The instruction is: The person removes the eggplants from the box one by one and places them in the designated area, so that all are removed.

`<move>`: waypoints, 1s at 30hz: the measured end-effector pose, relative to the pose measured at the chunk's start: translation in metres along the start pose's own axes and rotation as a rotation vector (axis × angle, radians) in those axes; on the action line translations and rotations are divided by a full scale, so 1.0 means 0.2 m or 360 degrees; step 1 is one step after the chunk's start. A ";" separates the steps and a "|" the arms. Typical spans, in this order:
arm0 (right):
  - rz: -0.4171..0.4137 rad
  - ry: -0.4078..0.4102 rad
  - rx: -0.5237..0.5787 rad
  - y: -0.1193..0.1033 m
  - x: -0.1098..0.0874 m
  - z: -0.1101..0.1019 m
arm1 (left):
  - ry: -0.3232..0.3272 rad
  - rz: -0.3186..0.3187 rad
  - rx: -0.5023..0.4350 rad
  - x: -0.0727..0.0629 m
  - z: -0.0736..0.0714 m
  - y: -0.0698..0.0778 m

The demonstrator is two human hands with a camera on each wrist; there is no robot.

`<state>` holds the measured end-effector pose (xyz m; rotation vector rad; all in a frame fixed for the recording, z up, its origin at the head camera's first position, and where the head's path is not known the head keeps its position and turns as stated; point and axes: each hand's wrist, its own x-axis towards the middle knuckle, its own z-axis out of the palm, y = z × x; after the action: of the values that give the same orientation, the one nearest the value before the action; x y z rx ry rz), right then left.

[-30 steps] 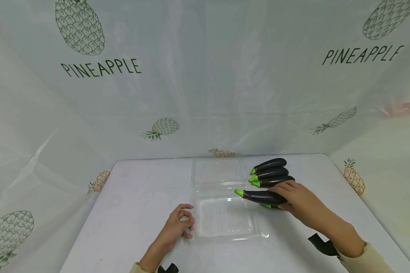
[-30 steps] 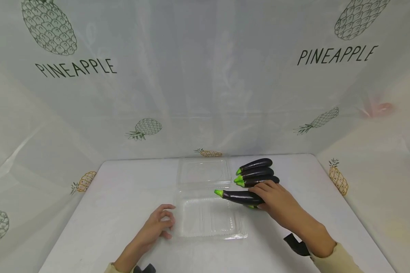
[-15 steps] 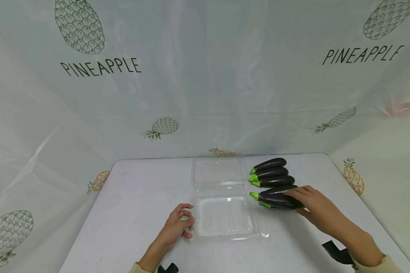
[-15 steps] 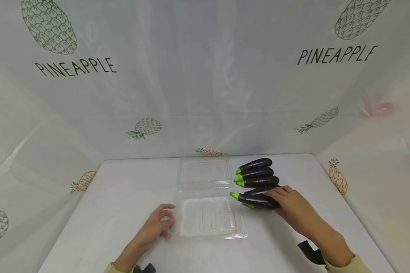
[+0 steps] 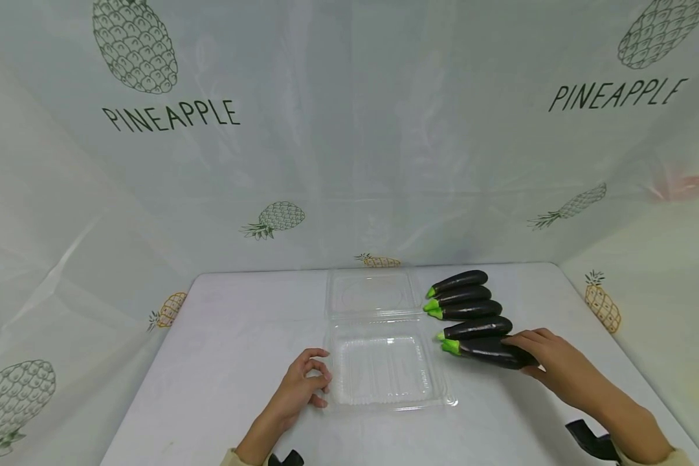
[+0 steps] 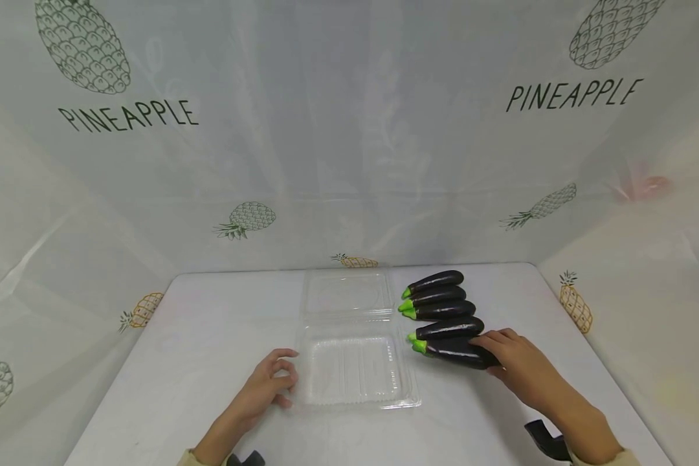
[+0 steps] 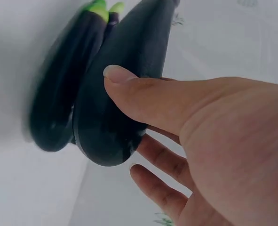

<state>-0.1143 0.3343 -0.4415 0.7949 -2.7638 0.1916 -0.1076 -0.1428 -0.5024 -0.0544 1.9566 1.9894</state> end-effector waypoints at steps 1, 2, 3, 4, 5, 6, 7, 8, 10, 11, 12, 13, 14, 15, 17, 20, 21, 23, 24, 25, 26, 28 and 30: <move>-0.0005 -0.0004 0.0003 0.01 -0.01 0.01 | 0.0001 0.0000 0.0000 0.00 0.00 0.00; -0.0007 -0.0008 0.0008 0.01 -0.01 0.01 | 0.0001 -0.0001 -0.0001 0.00 0.00 0.00; 0.0001 -0.0028 0.0018 0.02 -0.02 0.01 | 0.0000 -0.0001 -0.0002 0.00 0.00 0.00; 0.0013 -0.0054 0.0033 0.02 -0.03 0.02 | 0.0000 -0.0001 -0.0002 0.00 0.00 0.00; 0.0030 -0.0087 0.0047 0.03 -0.03 0.02 | -0.0001 -0.0001 -0.0003 0.00 0.00 0.00; 0.0048 -0.0121 0.0063 0.03 -0.03 0.02 | -0.0001 0.0000 -0.0002 0.00 0.00 0.00; 0.0068 -0.0155 0.0077 0.03 -0.03 0.03 | -0.0001 0.0000 -0.0001 0.00 0.00 0.00; 0.0085 -0.0188 0.0092 0.04 -0.03 0.03 | -0.0001 0.0000 -0.0001 0.00 0.00 0.01; 0.0103 -0.0227 0.0111 0.04 -0.04 0.04 | -0.0001 0.0000 0.0002 0.00 0.00 0.01; 0.0111 -0.0244 0.0115 0.04 -0.04 0.04 | -0.0001 -0.0001 0.0002 0.00 0.00 0.01; 0.0116 -0.0259 0.0119 0.04 -0.04 0.05 | -0.0002 -0.0001 0.0002 0.00 0.00 0.01; 0.0118 -0.0274 0.0125 0.04 -0.04 0.06 | -0.0003 -0.0001 0.0001 0.00 0.00 0.01; 0.0123 -0.0289 0.0132 0.04 -0.04 0.06 | -0.0003 -0.0002 0.0000 0.00 0.00 0.01; 0.0127 -0.0301 0.0137 0.04 -0.04 0.07 | -0.0003 -0.0002 -0.0001 0.00 0.00 0.01; 0.0125 -0.0320 0.0136 0.04 -0.05 0.08 | -0.0004 -0.0001 -0.0004 0.00 0.00 0.01; 0.0086 -0.0308 0.0129 0.04 -0.05 0.11 | -0.0003 -0.0002 -0.0003 0.00 0.00 0.01; 0.0071 -0.0299 0.0120 0.04 -0.05 0.11 | -0.0003 -0.0003 -0.0001 0.00 0.00 0.01; 0.0047 -0.0277 0.0099 0.04 -0.05 0.13 | 0.0002 -0.0003 0.0002 0.00 0.00 0.01; 0.0038 -0.0263 0.0091 0.04 -0.05 0.13 | 0.0004 -0.0004 0.0004 0.00 0.00 0.01; 0.0037 -0.0259 0.0077 0.04 -0.05 0.14 | 0.0006 -0.0004 0.0006 0.00 0.00 0.01; 0.0039 -0.0258 0.0065 0.04 -0.04 0.15 | 0.0007 -0.0003 0.0006 0.00 0.00 0.01; 0.0028 -0.0234 0.0048 0.04 -0.04 0.16 | 0.0009 0.0002 0.0009 0.00 0.00 0.01; 0.0027 -0.0222 0.0034 0.04 -0.04 0.18 | 0.0010 0.0004 0.0011 0.00 0.00 0.00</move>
<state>-0.1187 0.3384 -0.4782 0.8194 -2.9048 0.1751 -0.1080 -0.1418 -0.5017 -0.0567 1.9684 1.9863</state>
